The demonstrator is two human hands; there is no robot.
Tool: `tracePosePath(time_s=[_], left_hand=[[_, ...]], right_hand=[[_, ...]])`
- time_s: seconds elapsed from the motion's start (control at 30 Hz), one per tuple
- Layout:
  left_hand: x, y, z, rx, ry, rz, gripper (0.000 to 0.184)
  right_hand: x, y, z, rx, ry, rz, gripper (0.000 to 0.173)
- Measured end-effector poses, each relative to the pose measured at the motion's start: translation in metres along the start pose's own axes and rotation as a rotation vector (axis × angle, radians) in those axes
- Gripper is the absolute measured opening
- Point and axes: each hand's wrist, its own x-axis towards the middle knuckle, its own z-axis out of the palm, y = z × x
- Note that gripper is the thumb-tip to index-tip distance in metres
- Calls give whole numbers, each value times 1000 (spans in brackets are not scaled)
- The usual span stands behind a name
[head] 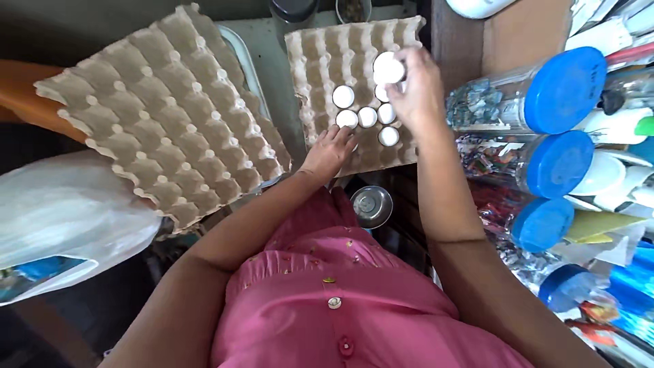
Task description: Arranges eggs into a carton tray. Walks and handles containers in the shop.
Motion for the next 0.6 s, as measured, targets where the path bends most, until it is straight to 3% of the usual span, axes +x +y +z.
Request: tracePosePath(time_s=[0.1, 0.23, 0.37, 0.5, 0.6], left_hand=[[-7, 2, -6, -32, -12, -4, 34], [-25, -1, -13, -96, 32, -23, 31], [-46, -3, -18, -165, 42, -46, 30], [-60, -2, -23, -196, 63, -59, 27], [-68, -1, -28, -239, 92, -62, 27]], right_hand=[[-3, -10, 24, -131, -144, -32, 46], [4, -7, 44, -200, -177, -69, 42], [17, -3, 26, -138, -172, -59, 36], [41, 12, 7, -89, -30, 76, 38], [40, 20, -5, -133, -94, 202, 43]])
